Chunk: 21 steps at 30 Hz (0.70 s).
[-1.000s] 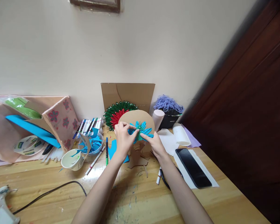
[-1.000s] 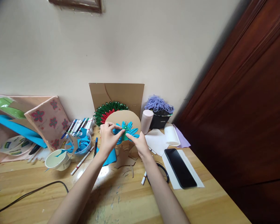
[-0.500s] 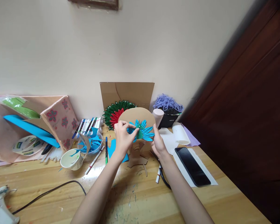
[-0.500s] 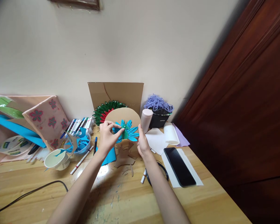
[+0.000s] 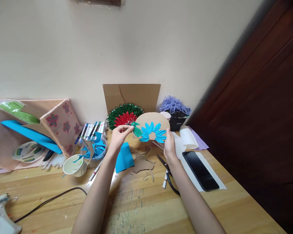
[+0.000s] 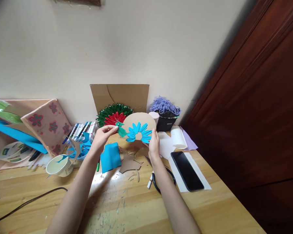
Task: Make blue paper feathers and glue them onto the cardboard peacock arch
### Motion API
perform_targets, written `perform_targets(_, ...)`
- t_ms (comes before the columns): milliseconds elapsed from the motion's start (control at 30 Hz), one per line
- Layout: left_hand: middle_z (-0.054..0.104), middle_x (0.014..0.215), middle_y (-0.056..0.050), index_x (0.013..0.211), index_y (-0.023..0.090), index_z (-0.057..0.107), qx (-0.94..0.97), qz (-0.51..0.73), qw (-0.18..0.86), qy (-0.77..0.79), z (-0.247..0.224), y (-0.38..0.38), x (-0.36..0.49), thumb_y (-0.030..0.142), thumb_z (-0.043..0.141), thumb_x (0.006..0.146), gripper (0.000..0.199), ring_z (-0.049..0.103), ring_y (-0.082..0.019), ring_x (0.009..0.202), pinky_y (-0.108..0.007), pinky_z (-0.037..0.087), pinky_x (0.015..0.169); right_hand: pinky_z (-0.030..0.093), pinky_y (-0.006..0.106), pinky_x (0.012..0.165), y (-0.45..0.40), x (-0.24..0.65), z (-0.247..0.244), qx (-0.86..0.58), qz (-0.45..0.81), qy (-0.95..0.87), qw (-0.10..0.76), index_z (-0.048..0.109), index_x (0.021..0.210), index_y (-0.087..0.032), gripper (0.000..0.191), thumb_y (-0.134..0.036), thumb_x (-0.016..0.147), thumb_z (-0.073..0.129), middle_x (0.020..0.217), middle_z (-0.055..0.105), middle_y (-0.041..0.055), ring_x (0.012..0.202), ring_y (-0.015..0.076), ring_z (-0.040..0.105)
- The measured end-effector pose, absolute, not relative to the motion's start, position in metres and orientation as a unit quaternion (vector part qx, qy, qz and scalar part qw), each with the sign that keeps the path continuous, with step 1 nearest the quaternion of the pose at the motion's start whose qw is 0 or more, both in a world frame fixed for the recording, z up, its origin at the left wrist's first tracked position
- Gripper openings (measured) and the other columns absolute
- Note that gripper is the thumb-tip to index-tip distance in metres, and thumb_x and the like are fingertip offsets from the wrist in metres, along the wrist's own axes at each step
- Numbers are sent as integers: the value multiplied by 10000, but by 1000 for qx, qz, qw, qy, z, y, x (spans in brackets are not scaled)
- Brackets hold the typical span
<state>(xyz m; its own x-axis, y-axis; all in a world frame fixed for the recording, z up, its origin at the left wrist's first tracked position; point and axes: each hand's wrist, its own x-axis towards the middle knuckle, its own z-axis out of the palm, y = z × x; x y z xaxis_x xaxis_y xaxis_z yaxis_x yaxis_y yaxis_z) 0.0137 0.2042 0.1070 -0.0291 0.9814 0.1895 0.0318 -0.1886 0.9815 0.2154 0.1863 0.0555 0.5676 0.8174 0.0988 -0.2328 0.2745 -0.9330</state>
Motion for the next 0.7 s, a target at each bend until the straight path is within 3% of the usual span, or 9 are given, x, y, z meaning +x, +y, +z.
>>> perform_targets(100, 679, 756, -45, 745, 137, 666, 517, 542, 422, 511, 100, 215, 2, 447, 705, 614, 338, 589, -146, 700, -230, 432, 611, 286, 360, 1084, 183, 223, 63, -499, 246, -275, 784, 510, 1234, -150, 551, -524, 838, 422, 1325, 513, 78, 1249, 191, 436)
perform_targets(267, 631, 570, -44, 665, 118, 636, 538, 477, 436, 541, 59, 224, 29, 419, 722, 602, 319, 575, -149, 535, -225, 397, 470, 301, 383, 1080, 176, 224, 74, -478, 142, -258, 828, 487, 1271, -153, 524, -477, 878, 362, 1332, 507, 76, 1222, 194, 464)
perform_targets(500, 679, 757, -112, 934, 105, 572, 548, 438, 365, 612, 9, 213, 60, 280, 629, 753, 258, 640, -206, 698, -311, 465, 652, 315, 355, 1082, 173, 223, 80, -454, 174, -245, 839, 502, 1253, -178, 504, -479, 859, 409, 1305, 523, 52, 1233, 181, 450)
perform_targets(633, 648, 1007, -149, 932, 125, 577, 578, 436, 323, 610, 32, 202, 56, 251, 551, 810, 177, 618, -225, 859, -375, 445, 795, 366, 374, 1045, 174, 231, 82, -447, 175, -260, 837, 499, 1243, -179, 503, -486, 863, 381, 1271, 543, 55, 1230, 186, 454)
perform_targets(700, 651, 986, -119, 890, 136, 597, 600, 439, 323, 586, 64, 182, 55, 221, 513, 829, 134, 610, -213, 879, -354, 447, 810, 403, 375, 1009, 174, 234, 84, -437, 187, -261, 840, 504, 1230, -178, 495, -481, 861, 377, 1236, 563, 55, 1191, 188, 490)
